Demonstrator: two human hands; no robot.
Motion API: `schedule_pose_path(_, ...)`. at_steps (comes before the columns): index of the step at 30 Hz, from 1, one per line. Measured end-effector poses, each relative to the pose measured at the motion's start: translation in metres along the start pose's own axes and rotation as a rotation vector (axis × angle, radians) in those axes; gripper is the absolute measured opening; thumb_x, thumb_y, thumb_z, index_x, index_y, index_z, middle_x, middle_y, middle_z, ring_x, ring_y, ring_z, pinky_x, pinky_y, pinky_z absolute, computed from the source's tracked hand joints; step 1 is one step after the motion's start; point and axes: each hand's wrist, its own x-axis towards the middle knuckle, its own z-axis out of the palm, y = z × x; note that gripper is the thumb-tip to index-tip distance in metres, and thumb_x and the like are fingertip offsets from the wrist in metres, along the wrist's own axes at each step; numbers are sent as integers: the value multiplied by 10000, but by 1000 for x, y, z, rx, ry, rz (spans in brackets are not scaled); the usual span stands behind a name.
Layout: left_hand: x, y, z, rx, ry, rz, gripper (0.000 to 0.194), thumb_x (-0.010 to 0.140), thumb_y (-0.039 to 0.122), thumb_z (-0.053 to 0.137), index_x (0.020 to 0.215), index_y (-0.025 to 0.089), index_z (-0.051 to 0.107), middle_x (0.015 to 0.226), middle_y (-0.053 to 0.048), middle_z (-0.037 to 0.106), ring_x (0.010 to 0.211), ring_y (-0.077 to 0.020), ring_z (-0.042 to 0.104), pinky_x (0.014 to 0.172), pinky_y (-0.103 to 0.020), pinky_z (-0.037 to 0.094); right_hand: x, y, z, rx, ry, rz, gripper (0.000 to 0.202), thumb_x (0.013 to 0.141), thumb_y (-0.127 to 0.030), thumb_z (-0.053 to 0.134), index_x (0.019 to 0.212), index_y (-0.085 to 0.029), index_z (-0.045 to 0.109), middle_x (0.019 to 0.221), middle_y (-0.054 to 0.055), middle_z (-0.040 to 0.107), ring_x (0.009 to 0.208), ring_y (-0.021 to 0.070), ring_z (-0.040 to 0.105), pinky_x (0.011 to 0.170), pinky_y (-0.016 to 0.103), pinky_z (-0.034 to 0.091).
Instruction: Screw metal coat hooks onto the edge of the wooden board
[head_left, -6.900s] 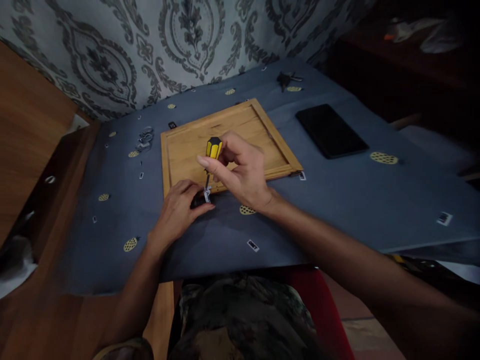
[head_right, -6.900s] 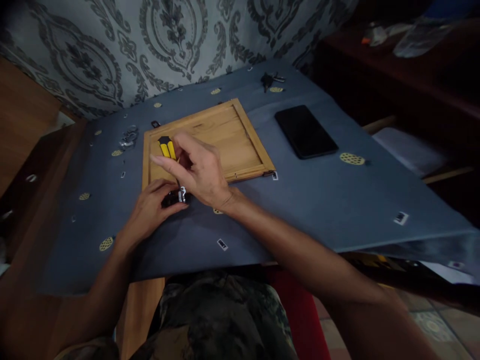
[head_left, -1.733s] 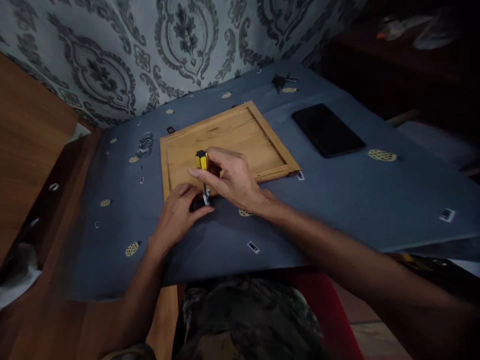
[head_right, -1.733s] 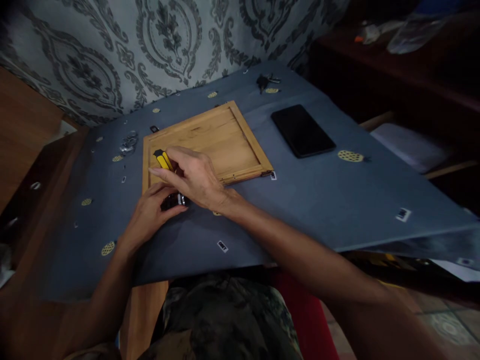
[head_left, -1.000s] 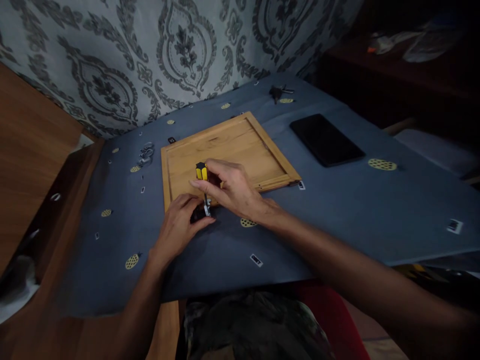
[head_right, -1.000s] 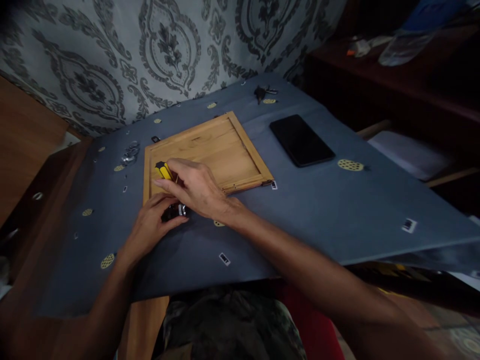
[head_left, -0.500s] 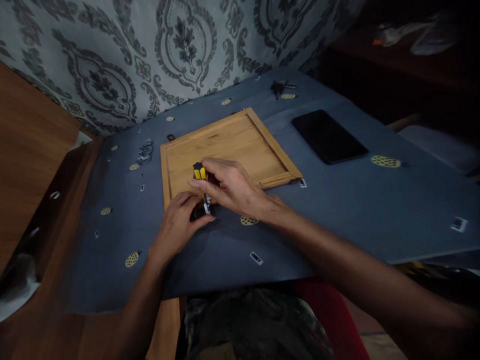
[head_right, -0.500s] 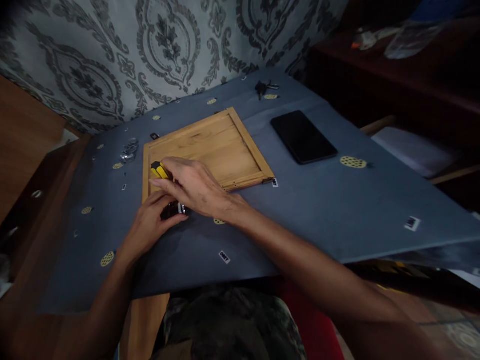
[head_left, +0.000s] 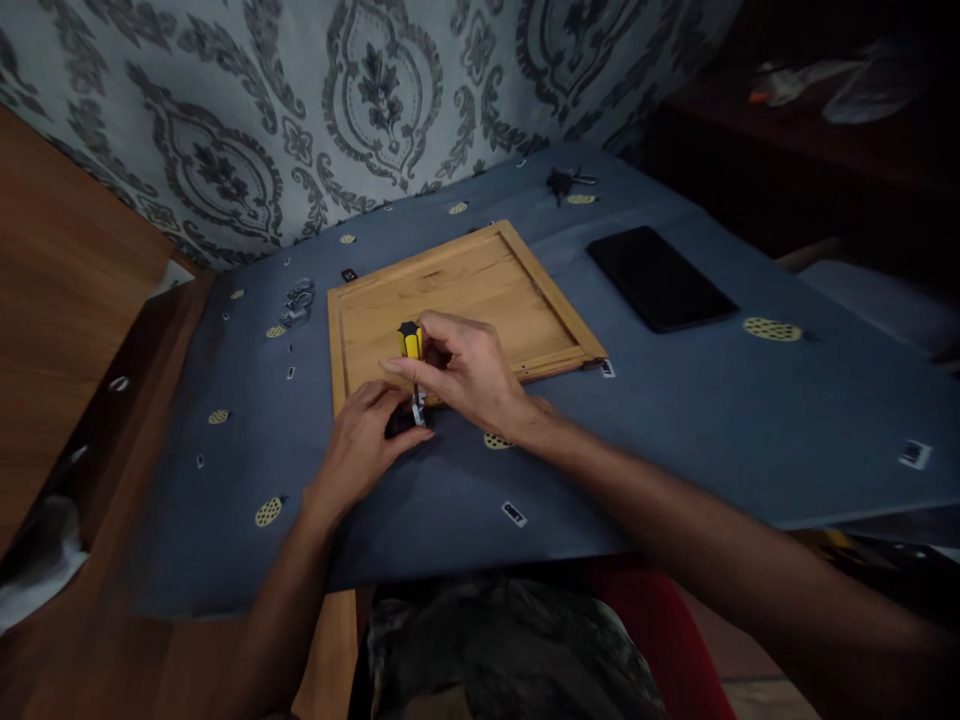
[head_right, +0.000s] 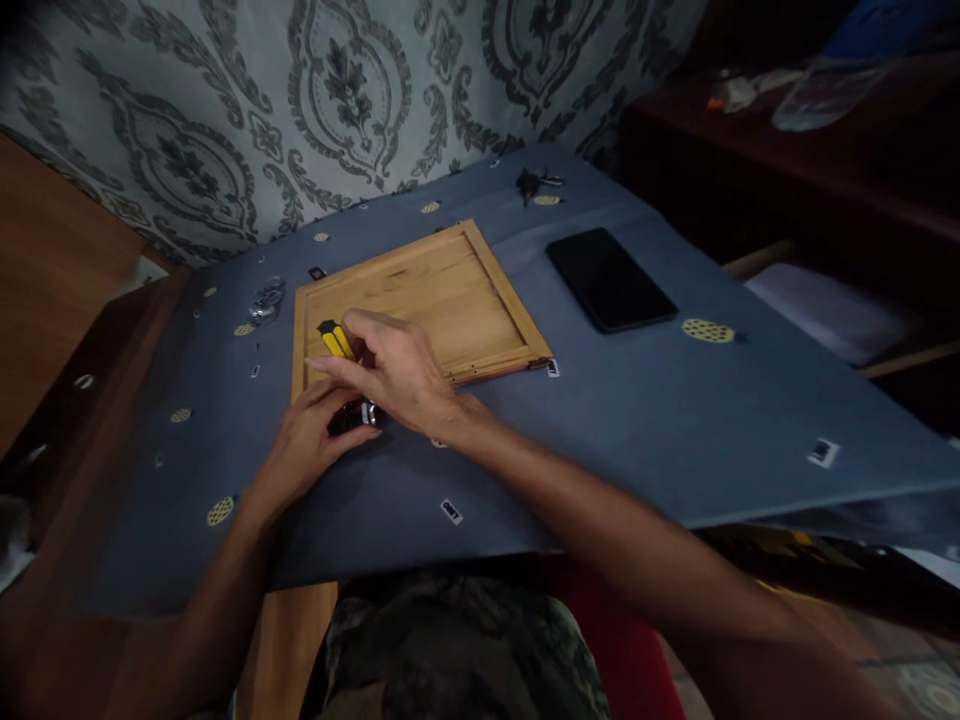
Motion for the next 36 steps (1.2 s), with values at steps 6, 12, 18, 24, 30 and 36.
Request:
schedule_pose_path(6,0,0,-1,6,-8,-3,342,919,474,778,1092,184,723,1049,-75,724,984,-260,686,882,-398,558,1,-8,-5,149,199,79,498,927,-651,667,727,-244,460,693,-50,453,605,109,458,556,285,402)
schedule_pose_path(12,-1,-2,0,5,16,26,352,928,483,764,1106,183,712,1090,-85,726,1018,-262,692,912,-408,560,5,2,-7,254,139,120,455,923,-647,676,823,-227,532,710,-56,505,560,89,517,502,256,427)
schedule_pose_path(18,-2,-4,3,9,18,36,387,936,527,737,1129,193,709,1100,-87,718,1036,-270,685,935,-436,562,7,-6,-13,334,122,153,425,897,-621,721,914,-216,594,807,-34,598,624,93,608,615,260,548)
schedule_pose_path(24,-3,-4,3,9,20,38,405,944,552,715,1138,197,711,1084,-86,716,1020,-267,681,918,-429,569,-6,-13,-23,331,76,163,359,919,-544,735,996,-214,617,849,-19,646,681,117,678,674,283,580)
schedule_pose_path(30,-4,-3,2,13,22,31,404,947,556,710,1150,207,712,1117,-90,718,1060,-277,680,945,-443,571,-16,-5,-23,104,108,117,318,978,-479,674,840,-232,529,731,-32,542,636,130,587,584,290,474)
schedule_pose_path(36,-4,-3,2,20,19,37,433,947,573,700,1172,203,697,1124,-89,718,1056,-275,681,933,-435,570,-17,-5,-24,-44,28,64,322,1022,-466,606,820,-232,517,709,-28,542,660,140,536,635,303,424)
